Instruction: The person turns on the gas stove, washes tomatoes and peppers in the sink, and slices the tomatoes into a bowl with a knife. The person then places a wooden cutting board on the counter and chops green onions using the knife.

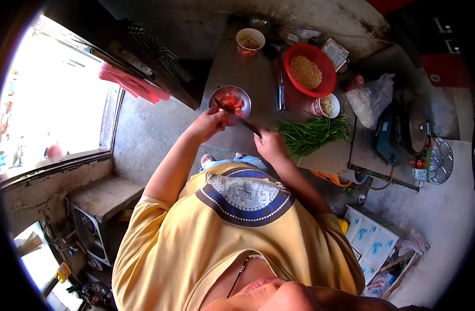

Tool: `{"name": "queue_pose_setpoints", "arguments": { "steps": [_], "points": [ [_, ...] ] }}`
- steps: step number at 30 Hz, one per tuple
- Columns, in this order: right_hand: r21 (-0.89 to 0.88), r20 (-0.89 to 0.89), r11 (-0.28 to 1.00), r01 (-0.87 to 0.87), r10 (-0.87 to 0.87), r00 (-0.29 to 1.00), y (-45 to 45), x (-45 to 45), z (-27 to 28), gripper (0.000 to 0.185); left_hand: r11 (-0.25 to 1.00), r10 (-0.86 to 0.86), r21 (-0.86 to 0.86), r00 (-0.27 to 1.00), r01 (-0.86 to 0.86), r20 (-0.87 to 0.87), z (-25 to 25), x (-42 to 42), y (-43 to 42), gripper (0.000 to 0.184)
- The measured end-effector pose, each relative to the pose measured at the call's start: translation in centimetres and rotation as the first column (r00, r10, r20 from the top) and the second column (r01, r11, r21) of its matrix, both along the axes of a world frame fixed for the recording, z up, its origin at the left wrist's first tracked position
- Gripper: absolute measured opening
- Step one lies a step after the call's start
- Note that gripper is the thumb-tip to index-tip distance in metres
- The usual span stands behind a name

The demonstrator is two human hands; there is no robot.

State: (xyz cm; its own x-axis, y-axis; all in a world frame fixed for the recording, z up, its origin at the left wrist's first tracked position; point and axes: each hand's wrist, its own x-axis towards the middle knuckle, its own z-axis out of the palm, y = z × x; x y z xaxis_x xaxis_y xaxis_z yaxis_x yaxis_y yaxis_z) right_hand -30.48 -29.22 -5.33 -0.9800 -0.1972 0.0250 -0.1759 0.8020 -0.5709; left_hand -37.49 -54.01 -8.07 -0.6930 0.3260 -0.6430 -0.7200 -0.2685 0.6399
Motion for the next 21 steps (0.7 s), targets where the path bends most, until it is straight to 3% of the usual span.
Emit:
{"name": "queue_pose_setpoints", "arguments": {
  "steps": [2,5,8,14,18,21],
  "points": [
    [0.019,0.031,1.000,0.003,-0.004,1.000,1.0,0.2,-1.0,0.027,0.996,0.015,0.088,1.000,-0.016,0.015,-0.1,-0.4,-0.6,0.035],
    [0.035,0.064,0.999,0.012,-0.014,0.998,1.2,0.2,-1.1,0.028,0.998,0.054,0.043,0.998,-0.056,0.042,1.5,-0.3,-0.4,0.022],
    [0.026,0.033,1.000,0.013,-0.014,0.999,0.6,0.0,-0.3,0.029,0.999,-0.018,0.040,0.999,0.019,-0.030,-1.6,-0.4,-0.9,0.031],
    [-0.033,-0.003,0.999,0.008,-0.008,1.000,-1.5,-0.3,1.9,0.026,0.988,-0.100,-0.132,0.981,0.079,-0.165,-1.0,-0.3,-0.1,0.030],
    [-0.096,-0.013,0.995,0.021,-0.022,1.000,-0.7,0.1,0.4,0.027,0.992,-0.070,-0.108,0.990,0.057,-0.126,-0.9,-0.2,-0.4,0.032],
    [0.089,0.157,0.995,0.055,-0.068,0.985,1.1,0.6,-1.5,0.028,0.996,-0.045,-0.082,0.994,0.036,-0.102,-0.1,-0.6,-0.6,0.035]
  ]
}}
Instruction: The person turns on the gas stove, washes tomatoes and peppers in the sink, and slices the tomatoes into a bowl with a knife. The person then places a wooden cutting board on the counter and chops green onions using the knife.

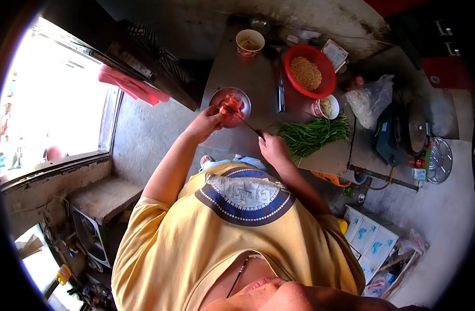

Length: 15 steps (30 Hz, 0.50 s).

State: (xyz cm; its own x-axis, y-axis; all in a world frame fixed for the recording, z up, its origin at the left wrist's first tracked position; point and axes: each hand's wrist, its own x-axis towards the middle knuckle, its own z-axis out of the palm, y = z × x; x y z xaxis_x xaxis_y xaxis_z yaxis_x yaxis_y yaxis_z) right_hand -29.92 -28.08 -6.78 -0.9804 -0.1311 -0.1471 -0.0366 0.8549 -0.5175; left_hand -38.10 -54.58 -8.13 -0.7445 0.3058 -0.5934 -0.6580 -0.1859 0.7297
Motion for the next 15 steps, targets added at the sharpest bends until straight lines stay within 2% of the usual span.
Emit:
{"name": "queue_pose_setpoints", "arguments": {
  "steps": [2,5,9,11,15],
  "points": [
    [-0.055,-0.008,0.998,0.028,-0.029,1.000,0.4,0.4,0.1,0.027,0.998,-0.039,0.056,0.999,0.040,-0.031,-0.7,-0.4,-0.5,0.037],
    [-0.107,-0.087,0.994,0.025,-0.034,0.996,-0.7,0.4,1.9,0.026,0.991,0.095,0.099,0.993,-0.088,-0.065,-1.9,-0.4,0.4,0.039],
    [-0.131,-0.163,0.991,-0.015,-0.006,0.987,-2.5,-0.1,4.3,0.027,0.993,0.081,0.085,0.996,-0.077,-0.049,-0.5,-0.3,1.5,0.039],
    [-0.123,-0.146,0.992,-0.029,0.011,0.989,-2.8,-0.1,4.7,0.031,0.995,0.048,0.093,0.996,-0.041,-0.073,0.2,-0.1,1.9,0.038],
    [-0.128,-0.132,0.991,-0.025,0.008,0.991,-2.5,-0.1,4.2,0.034,0.992,0.082,0.098,0.996,-0.085,0.035,-0.3,0.0,2.1,0.036]
  ]
}}
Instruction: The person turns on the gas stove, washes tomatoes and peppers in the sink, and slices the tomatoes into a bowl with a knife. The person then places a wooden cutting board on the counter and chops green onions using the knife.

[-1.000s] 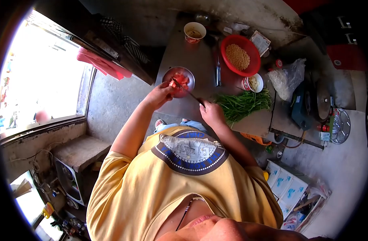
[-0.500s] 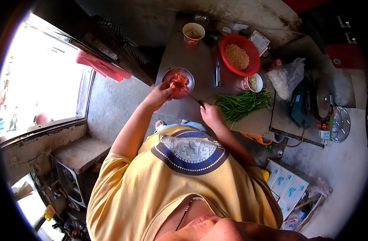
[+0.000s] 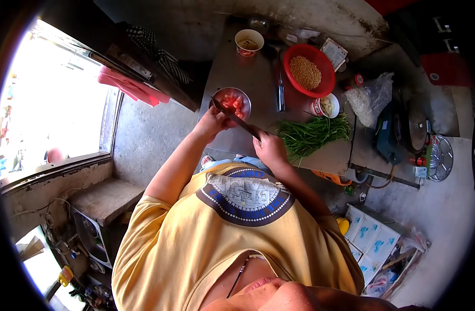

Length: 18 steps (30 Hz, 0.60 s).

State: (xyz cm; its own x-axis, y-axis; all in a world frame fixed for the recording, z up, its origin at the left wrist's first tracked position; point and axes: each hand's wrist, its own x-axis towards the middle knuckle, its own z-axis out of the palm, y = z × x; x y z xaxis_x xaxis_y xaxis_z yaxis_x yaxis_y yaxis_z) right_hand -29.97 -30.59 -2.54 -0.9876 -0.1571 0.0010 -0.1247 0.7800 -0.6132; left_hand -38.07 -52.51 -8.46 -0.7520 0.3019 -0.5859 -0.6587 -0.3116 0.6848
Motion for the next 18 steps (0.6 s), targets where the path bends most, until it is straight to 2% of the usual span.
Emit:
{"name": "queue_pose_setpoints", "arguments": {
  "steps": [2,5,7,10,11,13,18],
  "points": [
    [0.009,0.010,1.000,0.002,-0.003,1.000,0.4,0.1,-0.7,0.034,0.999,0.028,0.028,0.999,-0.029,0.026,-0.6,-0.2,0.0,0.035],
    [0.027,0.028,1.000,-0.002,0.001,1.000,0.5,0.2,-1.0,0.033,0.993,-0.099,-0.067,0.994,0.096,-0.046,-0.4,-0.3,-0.5,0.035],
    [0.056,0.030,0.998,-0.009,0.007,1.000,-0.2,-0.4,-0.8,0.032,0.989,-0.118,-0.094,0.991,0.111,-0.069,-0.2,-0.1,-0.3,0.036],
    [-0.064,0.001,0.998,0.023,-0.023,1.000,0.4,-0.3,-1.6,0.028,0.988,-0.093,-0.129,0.992,0.082,-0.082,-1.0,-0.1,-0.6,0.036],
    [-0.034,0.008,0.999,0.017,-0.017,1.000,0.8,-0.1,-2.1,0.027,0.989,-0.074,-0.136,0.994,0.062,-0.082,-1.5,-0.1,-0.8,0.036],
    [0.032,0.026,0.999,0.013,-0.014,1.000,1.5,0.3,-2.3,0.025,0.996,-0.055,-0.067,0.997,0.052,-0.047,-0.9,0.0,-1.2,0.036],
    [0.029,0.032,0.999,0.044,-0.045,0.998,1.6,0.4,-2.7,0.024,0.999,-0.036,0.031,0.999,0.036,-0.008,-0.3,-0.3,-1.4,0.037]
  ]
}}
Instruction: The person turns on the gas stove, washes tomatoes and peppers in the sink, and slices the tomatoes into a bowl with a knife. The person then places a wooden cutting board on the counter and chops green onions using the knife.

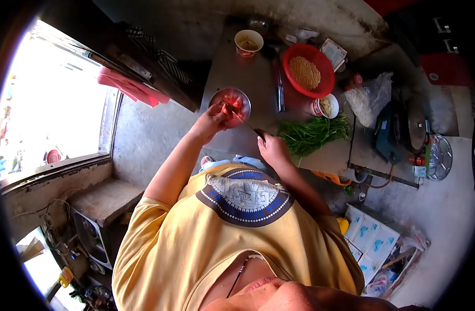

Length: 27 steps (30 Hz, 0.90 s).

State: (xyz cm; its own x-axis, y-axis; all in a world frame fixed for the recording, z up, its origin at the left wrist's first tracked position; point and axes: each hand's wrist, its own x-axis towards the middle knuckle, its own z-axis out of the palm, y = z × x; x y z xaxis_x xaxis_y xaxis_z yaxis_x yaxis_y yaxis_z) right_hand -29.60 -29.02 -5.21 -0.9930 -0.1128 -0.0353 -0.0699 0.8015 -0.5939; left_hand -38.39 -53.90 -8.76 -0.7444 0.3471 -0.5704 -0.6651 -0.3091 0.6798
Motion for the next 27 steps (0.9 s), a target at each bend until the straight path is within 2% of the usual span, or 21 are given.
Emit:
{"name": "queue_pose_setpoints", "arguments": {
  "steps": [5,8,11,14,17,23,26,27],
  "points": [
    [0.028,0.017,1.000,0.011,-0.012,1.000,0.6,0.1,-0.7,0.023,0.987,0.106,0.111,0.992,-0.113,0.069,0.8,0.1,0.5,0.034],
    [0.074,0.058,0.997,0.004,-0.008,0.998,0.9,0.1,-0.7,0.022,0.991,0.087,0.099,0.993,-0.095,0.080,0.3,-0.2,0.0,0.029],
    [0.081,0.081,0.997,0.019,-0.025,0.996,0.8,0.1,-0.6,0.022,0.982,0.076,0.166,0.990,-0.095,0.117,-0.7,-0.2,-0.4,0.034],
    [0.089,0.112,0.996,0.028,-0.038,0.993,0.5,-0.2,0.4,0.023,0.985,0.039,0.161,0.991,-0.060,0.129,0.5,-0.4,0.1,0.036],
    [0.019,0.076,0.999,0.028,-0.029,0.997,-0.1,-0.2,1.2,0.024,0.935,0.027,0.344,0.984,-0.088,0.179,1.6,-0.6,0.6,0.037],
    [-0.073,0.034,0.997,0.010,-0.008,0.999,-0.9,-0.1,2.0,0.024,0.994,0.070,0.085,0.997,-0.072,0.020,0.4,0.2,1.1,0.032],
    [-0.083,-0.002,0.997,-0.005,0.005,1.000,-1.0,-0.2,1.6,0.024,0.997,0.074,0.019,0.997,-0.074,0.016,-0.8,0.4,1.0,0.031],
    [-0.068,-0.008,0.998,-0.012,0.012,1.000,-1.0,-0.2,1.4,0.025,0.994,0.093,0.052,0.995,-0.095,0.043,-1.4,0.4,1.0,0.029]
  ]
}}
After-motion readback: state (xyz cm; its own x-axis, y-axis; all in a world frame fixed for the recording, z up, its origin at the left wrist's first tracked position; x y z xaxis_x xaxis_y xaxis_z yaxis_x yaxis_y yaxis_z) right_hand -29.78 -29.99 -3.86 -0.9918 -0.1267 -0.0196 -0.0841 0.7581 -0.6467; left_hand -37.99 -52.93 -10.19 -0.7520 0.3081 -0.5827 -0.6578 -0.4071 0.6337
